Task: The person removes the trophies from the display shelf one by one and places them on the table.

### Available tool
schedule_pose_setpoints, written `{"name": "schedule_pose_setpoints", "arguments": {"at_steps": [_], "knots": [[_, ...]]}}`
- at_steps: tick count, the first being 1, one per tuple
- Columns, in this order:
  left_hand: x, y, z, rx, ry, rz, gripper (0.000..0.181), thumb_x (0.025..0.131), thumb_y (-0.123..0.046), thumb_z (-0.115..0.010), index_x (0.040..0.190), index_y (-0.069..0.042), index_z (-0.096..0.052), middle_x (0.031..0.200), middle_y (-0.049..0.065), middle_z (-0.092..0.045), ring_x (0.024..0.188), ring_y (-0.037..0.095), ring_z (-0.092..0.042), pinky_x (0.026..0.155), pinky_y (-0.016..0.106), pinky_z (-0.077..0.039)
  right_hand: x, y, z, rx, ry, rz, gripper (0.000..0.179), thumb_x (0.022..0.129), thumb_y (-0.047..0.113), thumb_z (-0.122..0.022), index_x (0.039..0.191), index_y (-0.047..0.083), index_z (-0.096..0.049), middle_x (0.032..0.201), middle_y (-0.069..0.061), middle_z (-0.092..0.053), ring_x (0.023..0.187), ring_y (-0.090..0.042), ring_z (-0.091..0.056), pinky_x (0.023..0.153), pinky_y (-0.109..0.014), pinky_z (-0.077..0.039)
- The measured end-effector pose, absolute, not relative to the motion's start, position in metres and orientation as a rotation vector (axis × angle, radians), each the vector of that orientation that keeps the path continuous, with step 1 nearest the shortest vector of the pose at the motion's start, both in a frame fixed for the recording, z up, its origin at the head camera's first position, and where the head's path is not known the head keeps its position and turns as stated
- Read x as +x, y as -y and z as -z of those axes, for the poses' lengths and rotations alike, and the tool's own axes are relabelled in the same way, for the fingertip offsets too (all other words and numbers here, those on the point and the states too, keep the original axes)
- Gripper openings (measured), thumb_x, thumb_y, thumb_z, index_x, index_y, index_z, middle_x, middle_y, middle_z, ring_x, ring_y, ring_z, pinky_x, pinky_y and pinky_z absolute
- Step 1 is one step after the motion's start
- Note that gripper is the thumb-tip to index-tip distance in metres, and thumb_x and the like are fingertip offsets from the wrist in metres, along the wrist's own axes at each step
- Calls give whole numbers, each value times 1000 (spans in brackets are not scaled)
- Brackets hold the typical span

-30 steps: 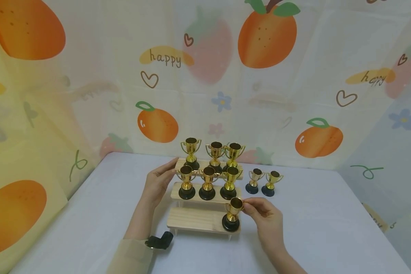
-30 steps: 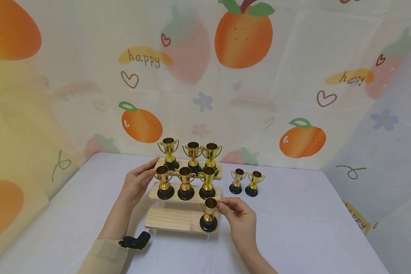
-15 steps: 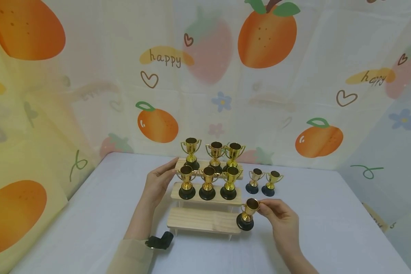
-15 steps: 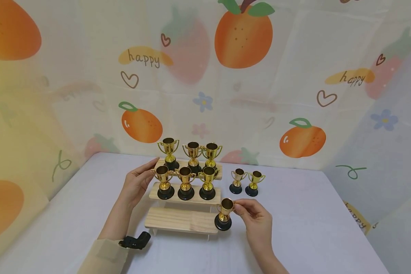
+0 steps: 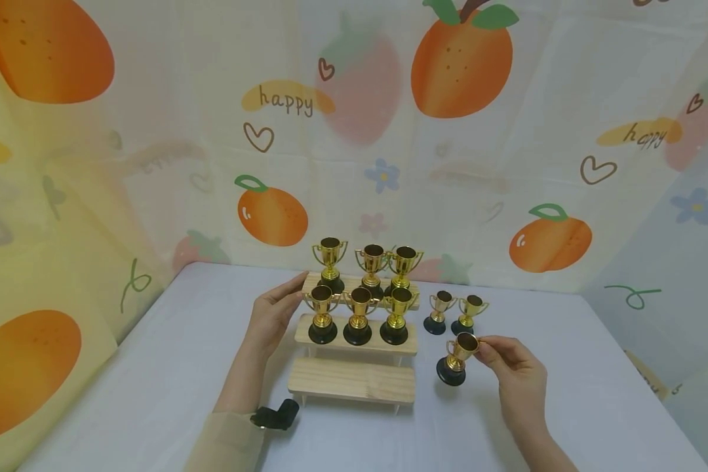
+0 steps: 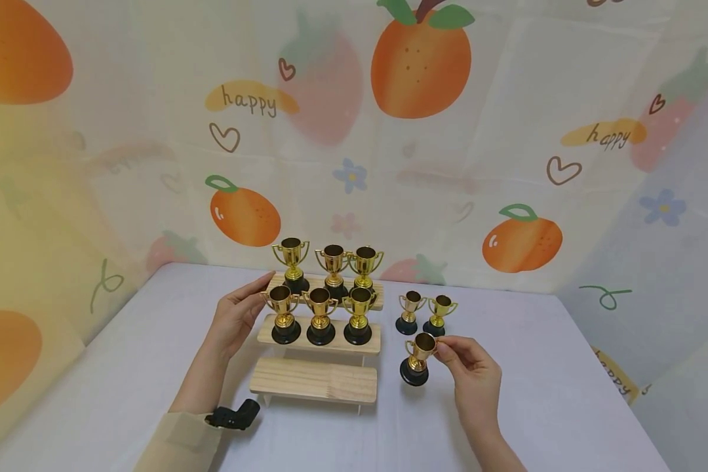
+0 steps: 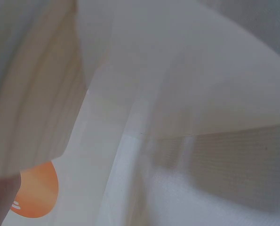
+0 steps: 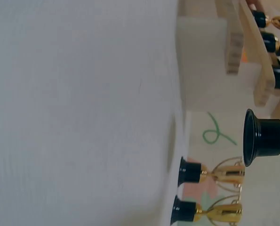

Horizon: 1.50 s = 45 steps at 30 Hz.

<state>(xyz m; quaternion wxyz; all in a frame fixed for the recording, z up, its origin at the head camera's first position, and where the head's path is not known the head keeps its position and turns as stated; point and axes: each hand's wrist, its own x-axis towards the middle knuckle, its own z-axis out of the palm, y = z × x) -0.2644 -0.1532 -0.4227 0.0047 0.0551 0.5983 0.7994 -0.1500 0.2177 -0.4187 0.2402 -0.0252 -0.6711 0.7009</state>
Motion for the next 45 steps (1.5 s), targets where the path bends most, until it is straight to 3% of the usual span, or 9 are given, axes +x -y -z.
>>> {"name": "schedule_pose_setpoints", "arguments": {"at_steps": [12,31,45], "knots": [[-265,153,423,232,-1843,-2547,49,96,0,-56,142,8,-44,118,-21,-69,119,-5,-60,110,13,-45,-164,-245,421,-170,1791,-1887,10,87,-8,-67,96,-9,-69,81,8,-76,73,-4,-73,72,-20,-63],[-266,152,424,224,-1838,-2550,49,96,-2,-57,143,6,-44,118,-21,-69,118,-4,-60,110,14,-45,-197,-301,423,-389,1688,-1974,12,87,0,-70,98,3,-73,84,9,-74,74,-2,-73,71,-16,-62],[-266,153,423,203,-1849,-2538,49,95,-3,-59,142,4,-46,117,-21,-70,119,-4,-60,110,13,-45,-220,-311,428,-360,1586,-2110,14,83,-5,-71,89,7,-76,81,7,-75,72,-5,-73,71,-18,-63]]}}
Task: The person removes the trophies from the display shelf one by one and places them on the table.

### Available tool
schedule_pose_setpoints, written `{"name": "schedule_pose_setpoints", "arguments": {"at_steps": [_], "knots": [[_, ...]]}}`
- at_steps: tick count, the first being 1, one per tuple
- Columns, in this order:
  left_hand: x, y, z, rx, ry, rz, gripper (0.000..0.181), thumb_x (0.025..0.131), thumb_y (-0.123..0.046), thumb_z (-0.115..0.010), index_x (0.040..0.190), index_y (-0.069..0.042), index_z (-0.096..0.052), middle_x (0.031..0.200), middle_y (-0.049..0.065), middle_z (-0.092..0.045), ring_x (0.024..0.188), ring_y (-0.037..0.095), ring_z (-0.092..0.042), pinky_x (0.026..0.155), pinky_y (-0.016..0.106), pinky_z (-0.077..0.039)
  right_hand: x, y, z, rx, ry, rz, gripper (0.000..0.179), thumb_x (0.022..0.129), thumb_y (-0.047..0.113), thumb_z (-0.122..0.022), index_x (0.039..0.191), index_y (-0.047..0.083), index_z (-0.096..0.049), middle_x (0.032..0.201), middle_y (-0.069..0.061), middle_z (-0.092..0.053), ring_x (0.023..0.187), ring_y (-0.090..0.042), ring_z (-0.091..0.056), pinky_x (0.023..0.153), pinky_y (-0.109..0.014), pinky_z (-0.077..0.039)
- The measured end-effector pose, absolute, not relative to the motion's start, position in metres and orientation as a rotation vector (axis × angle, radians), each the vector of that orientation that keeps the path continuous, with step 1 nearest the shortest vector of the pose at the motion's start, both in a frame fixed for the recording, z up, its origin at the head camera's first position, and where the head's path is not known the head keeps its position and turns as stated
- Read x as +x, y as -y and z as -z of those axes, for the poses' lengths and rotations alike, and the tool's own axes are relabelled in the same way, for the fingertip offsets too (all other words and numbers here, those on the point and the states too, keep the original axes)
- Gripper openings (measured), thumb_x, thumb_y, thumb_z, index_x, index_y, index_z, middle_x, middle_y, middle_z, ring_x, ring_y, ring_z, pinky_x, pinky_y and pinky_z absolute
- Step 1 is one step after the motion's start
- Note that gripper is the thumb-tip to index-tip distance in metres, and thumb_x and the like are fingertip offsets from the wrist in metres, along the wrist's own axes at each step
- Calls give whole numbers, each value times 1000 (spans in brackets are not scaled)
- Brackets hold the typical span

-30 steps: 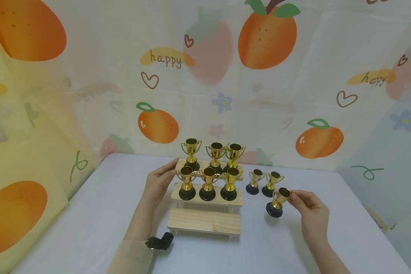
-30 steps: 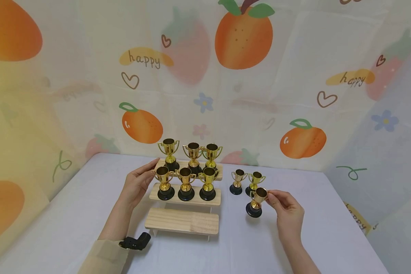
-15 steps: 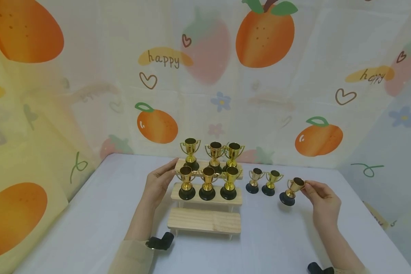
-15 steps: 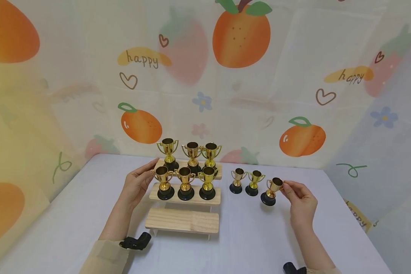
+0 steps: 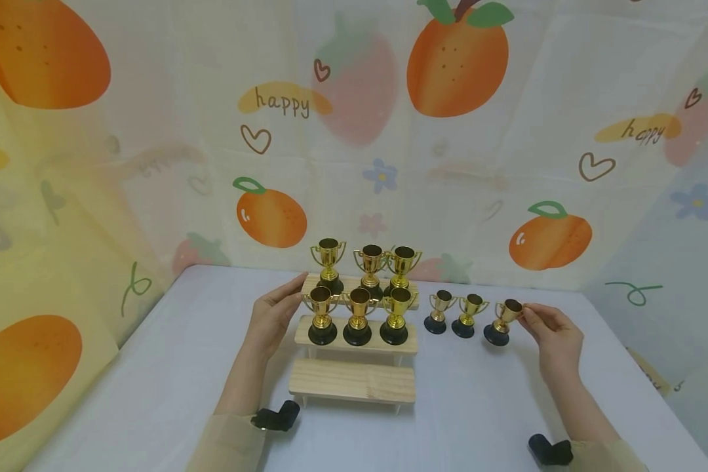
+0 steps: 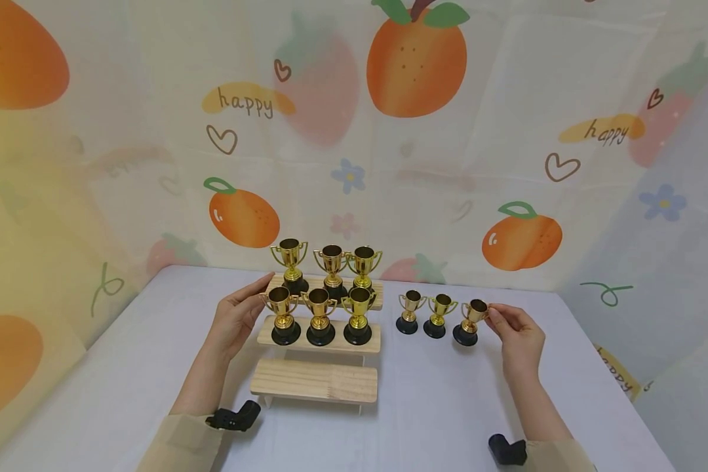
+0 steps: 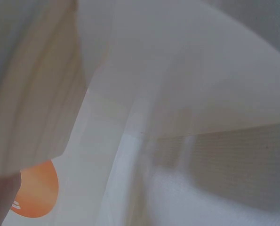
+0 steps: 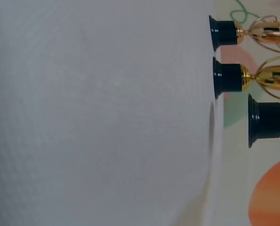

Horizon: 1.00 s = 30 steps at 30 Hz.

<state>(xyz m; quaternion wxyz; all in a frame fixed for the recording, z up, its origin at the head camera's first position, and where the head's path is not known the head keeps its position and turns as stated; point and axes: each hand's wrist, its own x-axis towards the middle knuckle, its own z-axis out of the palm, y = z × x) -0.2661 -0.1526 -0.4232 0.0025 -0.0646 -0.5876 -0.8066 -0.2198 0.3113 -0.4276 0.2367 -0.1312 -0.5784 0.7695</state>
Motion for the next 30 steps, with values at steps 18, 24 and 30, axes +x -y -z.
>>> {"name": "schedule_pose_setpoints", "arguments": {"at_steps": [18,24,30], "knots": [[-267,153,425,-207,1846,2528,49,95,-2,-58,142,5,-45,119,-21,-69,119,-4,-60,112,15,-43,-234,-323,439,-328,1574,-2220,14,83,-3,-72,85,10,-77,79,7,-76,73,-5,-73,71,-19,-63],[-266,153,425,-200,1862,2523,50,95,-4,-58,143,4,-46,120,-21,-69,120,-4,-60,115,16,-42,-236,-325,442,-334,1578,-2231,17,83,-5,-71,84,11,-77,79,7,-76,73,-5,-74,71,-19,-63],[-266,154,424,-195,1880,2509,50,95,-5,-59,143,3,-46,124,-20,-68,121,-4,-59,115,16,-41,-236,-326,443,-284,1575,-2279,20,86,-6,-68,84,11,-77,79,6,-77,74,-5,-74,72,-20,-63]]}}
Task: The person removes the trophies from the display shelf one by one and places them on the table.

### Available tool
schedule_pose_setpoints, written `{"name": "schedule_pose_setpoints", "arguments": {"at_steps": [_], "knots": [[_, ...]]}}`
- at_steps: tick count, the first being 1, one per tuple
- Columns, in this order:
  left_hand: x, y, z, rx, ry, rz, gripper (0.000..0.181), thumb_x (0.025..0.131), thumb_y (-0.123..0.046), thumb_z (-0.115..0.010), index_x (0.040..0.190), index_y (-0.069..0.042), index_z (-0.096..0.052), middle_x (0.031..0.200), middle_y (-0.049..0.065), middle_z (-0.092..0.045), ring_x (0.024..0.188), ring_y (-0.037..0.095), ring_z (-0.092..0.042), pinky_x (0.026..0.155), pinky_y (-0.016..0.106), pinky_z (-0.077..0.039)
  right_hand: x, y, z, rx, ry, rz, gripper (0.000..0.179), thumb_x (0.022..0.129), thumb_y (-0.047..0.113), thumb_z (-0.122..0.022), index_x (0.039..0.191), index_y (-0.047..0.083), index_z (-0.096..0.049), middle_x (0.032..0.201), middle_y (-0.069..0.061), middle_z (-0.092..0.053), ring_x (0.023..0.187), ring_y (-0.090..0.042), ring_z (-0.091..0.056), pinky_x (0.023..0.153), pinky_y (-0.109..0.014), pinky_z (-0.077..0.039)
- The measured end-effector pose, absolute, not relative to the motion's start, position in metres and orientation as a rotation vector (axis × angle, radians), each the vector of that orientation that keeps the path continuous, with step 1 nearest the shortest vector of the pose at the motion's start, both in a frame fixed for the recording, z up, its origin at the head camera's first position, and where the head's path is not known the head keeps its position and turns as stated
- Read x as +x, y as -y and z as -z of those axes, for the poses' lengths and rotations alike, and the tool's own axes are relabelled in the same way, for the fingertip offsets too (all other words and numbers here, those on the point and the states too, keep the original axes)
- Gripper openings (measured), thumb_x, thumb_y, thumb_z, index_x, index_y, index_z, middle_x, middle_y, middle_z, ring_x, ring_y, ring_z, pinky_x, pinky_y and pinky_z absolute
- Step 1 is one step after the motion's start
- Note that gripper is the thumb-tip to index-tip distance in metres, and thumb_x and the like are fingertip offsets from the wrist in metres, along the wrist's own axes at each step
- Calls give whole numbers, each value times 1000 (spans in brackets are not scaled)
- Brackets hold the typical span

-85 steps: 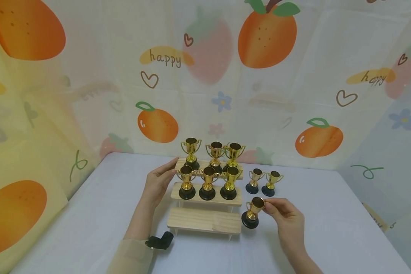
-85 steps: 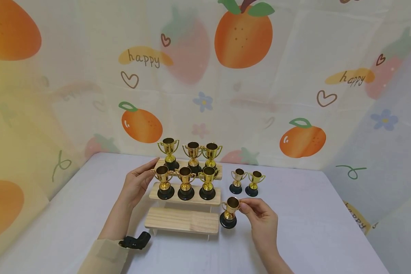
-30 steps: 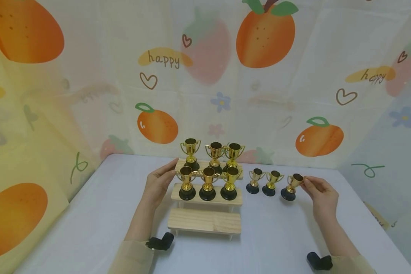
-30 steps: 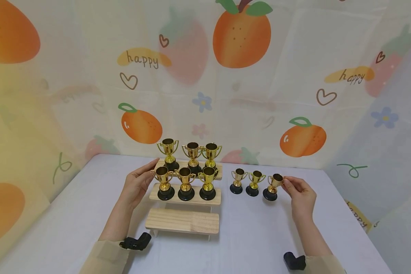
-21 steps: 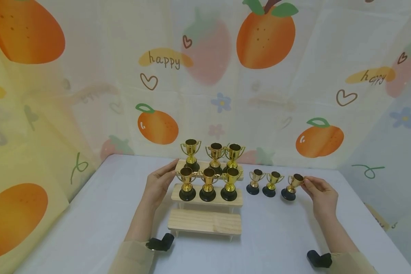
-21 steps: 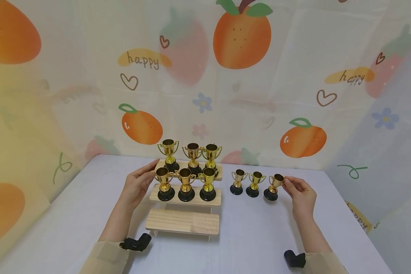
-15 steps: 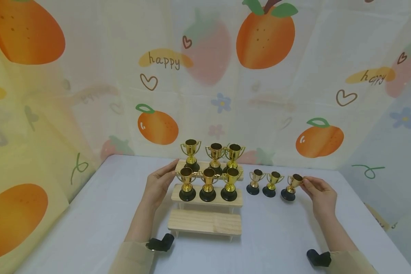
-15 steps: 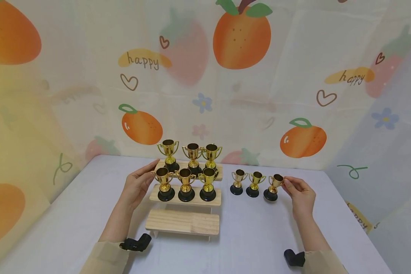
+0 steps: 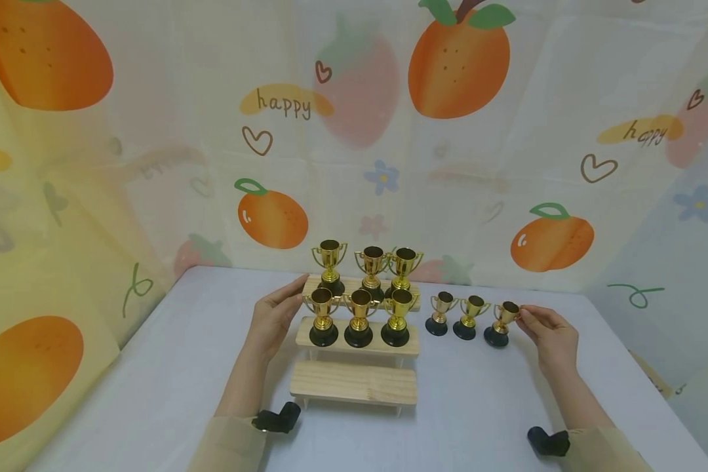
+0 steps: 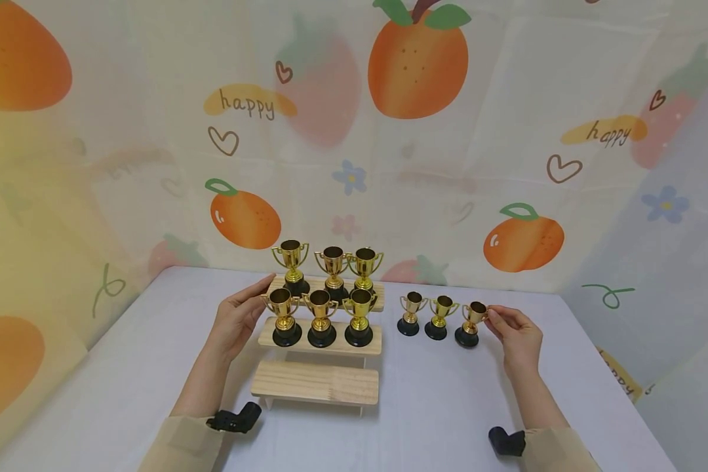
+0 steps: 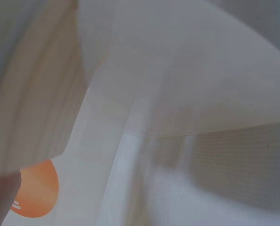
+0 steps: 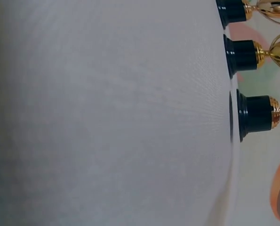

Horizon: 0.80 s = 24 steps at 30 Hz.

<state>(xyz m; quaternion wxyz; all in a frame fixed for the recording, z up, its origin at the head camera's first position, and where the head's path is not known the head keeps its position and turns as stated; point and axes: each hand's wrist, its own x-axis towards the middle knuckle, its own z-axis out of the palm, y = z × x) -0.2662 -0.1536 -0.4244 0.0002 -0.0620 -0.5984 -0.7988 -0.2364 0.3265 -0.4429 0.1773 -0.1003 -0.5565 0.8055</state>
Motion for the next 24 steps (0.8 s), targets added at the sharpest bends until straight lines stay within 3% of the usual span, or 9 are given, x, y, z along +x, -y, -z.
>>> {"name": "schedule_pose_setpoints", "arguments": {"at_steps": [11,24], "knots": [[-266,153,424,-192,1860,2522,50,95,-3,-58,142,5,-45,120,-21,-69,119,-4,-60,113,15,-43,-236,-330,444,-308,1711,-2269,15,88,4,-69,89,16,-77,84,11,-75,80,-1,-73,75,-17,-63],[-266,153,423,-170,1848,2529,49,95,-2,-58,142,5,-46,119,-21,-69,119,-4,-61,113,15,-43,-237,-335,445,-320,1699,-2343,16,88,3,-69,87,17,-76,84,10,-74,80,-2,-73,75,-17,-63]]}}
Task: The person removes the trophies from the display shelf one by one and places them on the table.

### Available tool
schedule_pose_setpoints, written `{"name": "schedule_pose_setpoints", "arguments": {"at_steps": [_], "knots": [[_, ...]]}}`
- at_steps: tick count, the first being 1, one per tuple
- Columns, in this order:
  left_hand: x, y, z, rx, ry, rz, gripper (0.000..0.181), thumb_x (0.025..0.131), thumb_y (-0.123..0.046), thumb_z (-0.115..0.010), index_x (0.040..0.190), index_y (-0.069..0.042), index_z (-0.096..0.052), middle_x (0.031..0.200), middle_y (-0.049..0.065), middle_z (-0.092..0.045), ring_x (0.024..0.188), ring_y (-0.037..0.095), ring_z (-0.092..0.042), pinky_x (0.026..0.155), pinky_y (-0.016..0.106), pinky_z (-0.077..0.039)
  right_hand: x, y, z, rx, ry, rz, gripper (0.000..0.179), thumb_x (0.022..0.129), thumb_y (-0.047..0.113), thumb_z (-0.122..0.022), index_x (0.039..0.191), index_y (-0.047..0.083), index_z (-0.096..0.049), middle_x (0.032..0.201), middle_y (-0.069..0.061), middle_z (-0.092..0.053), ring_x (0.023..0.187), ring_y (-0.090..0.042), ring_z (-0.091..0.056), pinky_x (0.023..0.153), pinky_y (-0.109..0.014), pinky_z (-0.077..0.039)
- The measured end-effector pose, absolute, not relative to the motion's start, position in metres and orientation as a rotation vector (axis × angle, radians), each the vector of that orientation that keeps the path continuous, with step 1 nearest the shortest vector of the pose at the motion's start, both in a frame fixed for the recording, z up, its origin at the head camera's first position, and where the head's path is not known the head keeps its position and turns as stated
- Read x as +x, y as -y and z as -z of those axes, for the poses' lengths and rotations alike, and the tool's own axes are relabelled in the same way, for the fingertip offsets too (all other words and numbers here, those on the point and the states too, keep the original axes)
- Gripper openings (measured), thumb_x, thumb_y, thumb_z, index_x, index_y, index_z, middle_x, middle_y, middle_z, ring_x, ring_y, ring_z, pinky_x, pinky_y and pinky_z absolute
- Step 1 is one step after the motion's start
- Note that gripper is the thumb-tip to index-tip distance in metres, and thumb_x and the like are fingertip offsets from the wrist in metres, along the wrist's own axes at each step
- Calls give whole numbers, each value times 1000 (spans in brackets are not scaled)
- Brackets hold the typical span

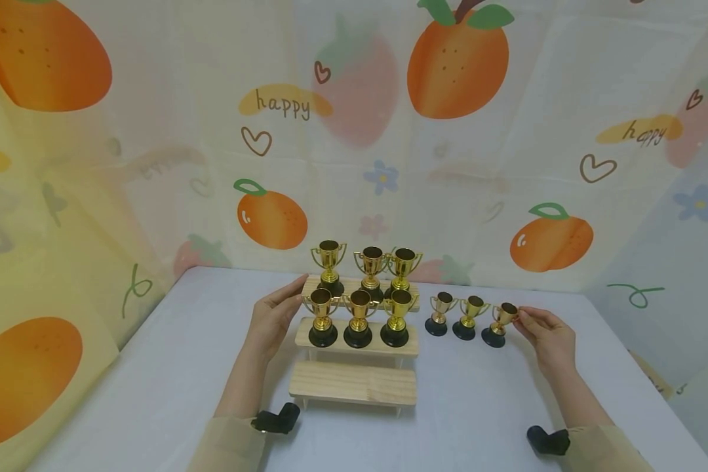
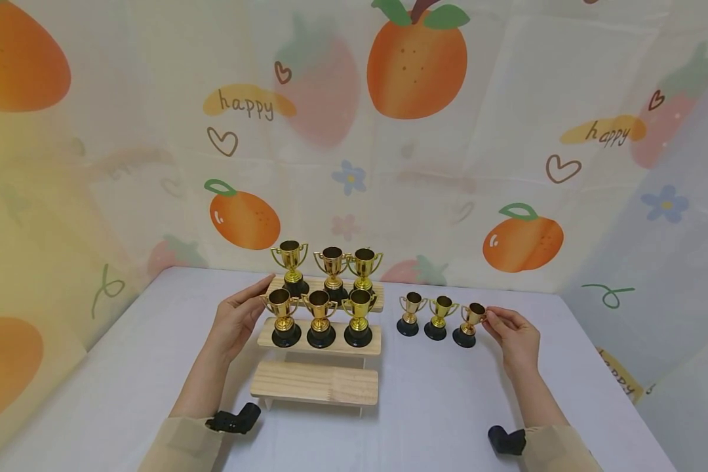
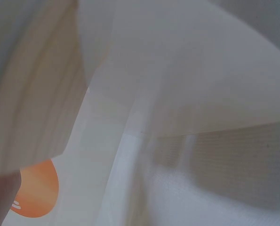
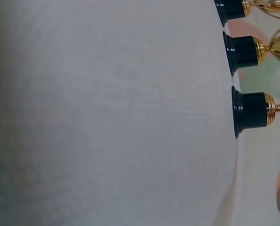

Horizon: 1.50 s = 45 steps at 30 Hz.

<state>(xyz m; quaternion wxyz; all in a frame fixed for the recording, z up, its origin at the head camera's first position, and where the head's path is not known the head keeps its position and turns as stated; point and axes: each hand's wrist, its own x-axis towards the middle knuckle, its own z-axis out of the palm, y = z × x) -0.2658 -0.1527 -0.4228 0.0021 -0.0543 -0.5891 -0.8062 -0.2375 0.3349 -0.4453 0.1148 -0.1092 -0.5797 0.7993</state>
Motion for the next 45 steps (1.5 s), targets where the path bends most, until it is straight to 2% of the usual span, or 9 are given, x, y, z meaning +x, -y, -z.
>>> {"name": "schedule_pose_setpoints", "arguments": {"at_steps": [13,21,32,35,40,45], "knots": [[-267,152,424,-169,1859,2527,49,95,-3,-58,142,3,-47,119,-21,-69,120,-3,-60,116,18,-41,-237,-335,444,-295,1693,-2359,18,89,2,-67,88,17,-77,84,10,-75,80,-2,-73,76,-18,-63],[-267,152,424,-188,1863,2520,49,95,-4,-58,142,4,-46,118,-21,-69,120,-3,-60,115,16,-42,-235,-337,443,-281,1654,-2388,19,88,0,-69,95,15,-77,87,10,-76,82,-2,-73,77,-17,-62],[-267,151,424,-185,1846,2530,50,95,-3,-59,142,5,-45,116,-21,-70,118,-4,-61,111,14,-44,-239,-342,437,-624,1726,-2033,35,84,9,-77,117,14,-69,81,24,-72,77,10,-67,68,-3,-55],[-266,151,423,-187,1842,2529,49,95,-2,-59,142,5,-45,117,-21,-70,118,-4,-61,110,13,-45,-237,-341,433,-616,1627,-2029,34,83,6,-77,116,12,-70,80,22,-73,75,9,-69,68,-4,-56],[-265,151,422,-178,1844,2531,49,95,-2,-58,142,5,-45,119,-20,-70,118,-4,-61,110,13,-45,-231,-328,421,-528,1416,-2065,26,79,-2,-78,101,11,-75,79,14,-76,73,2,-72,67,-9,-59],[-264,152,421,-162,1855,2525,49,95,-3,-58,142,4,-46,119,-21,-69,119,-4,-60,112,14,-44,-223,-304,406,-464,1441,-2060,28,81,4,-78,108,7,-73,86,11,-77,80,0,-73,72,-11,-60]]}}
